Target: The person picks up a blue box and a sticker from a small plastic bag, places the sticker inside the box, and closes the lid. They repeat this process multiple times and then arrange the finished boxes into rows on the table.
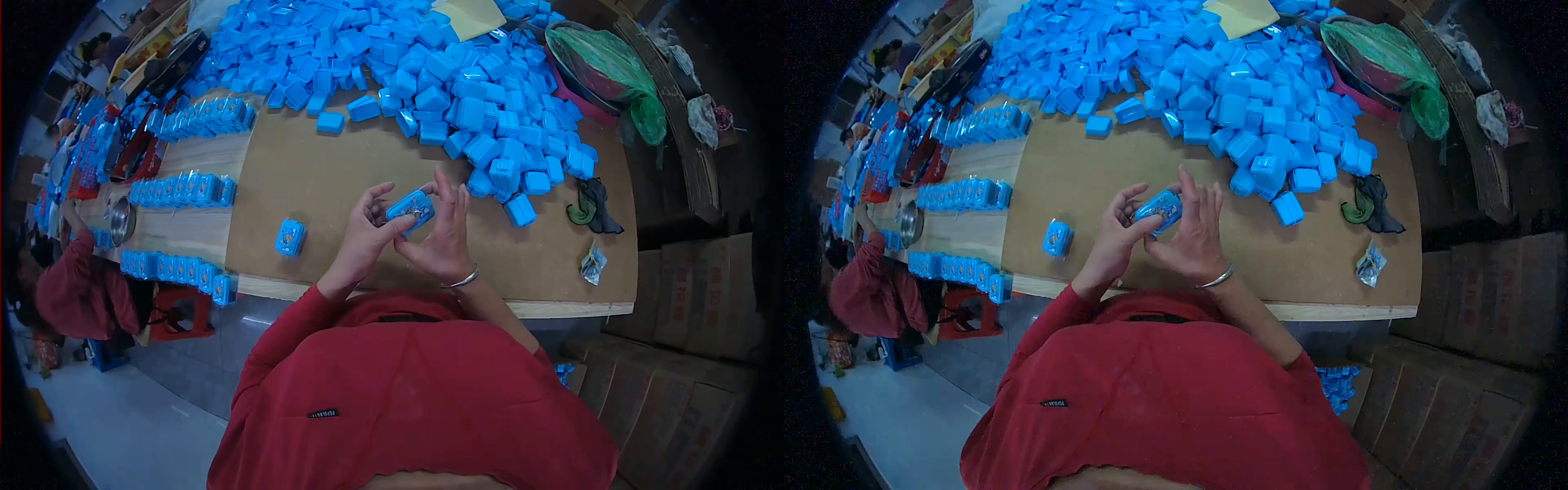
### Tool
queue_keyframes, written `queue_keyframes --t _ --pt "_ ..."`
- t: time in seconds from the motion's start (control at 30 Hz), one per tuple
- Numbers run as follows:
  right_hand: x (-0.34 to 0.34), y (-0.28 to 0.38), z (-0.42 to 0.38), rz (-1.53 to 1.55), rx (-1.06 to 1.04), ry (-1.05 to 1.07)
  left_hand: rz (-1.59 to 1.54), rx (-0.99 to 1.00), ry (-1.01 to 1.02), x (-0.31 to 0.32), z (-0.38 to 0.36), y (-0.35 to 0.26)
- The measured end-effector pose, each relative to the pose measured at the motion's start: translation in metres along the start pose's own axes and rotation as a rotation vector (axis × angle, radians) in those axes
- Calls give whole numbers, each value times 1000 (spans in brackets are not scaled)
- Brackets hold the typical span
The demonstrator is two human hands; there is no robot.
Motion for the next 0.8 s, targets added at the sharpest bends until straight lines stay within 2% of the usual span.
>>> queue_keyframes --t 0.3,0.5,0.8 --pt "1 8 -4 158 -35 -42 5 31 -33 -3 -13 -11" --pt "16 11 -3 224 0 33 -9 11 -79 -23 -20 0" --pt "46 32 -2 250 -108 129 -74 25 -160 -57 -34 10"
Point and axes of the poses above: each hand's wrist, its own z-axis towards the middle knuckle, its own x-axis out of the palm, y = z × x, the point moved 9 cm from there along z, towards the middle knuckle, and after that the axes turned 2 degrees about -z, right-handed, at the moved point
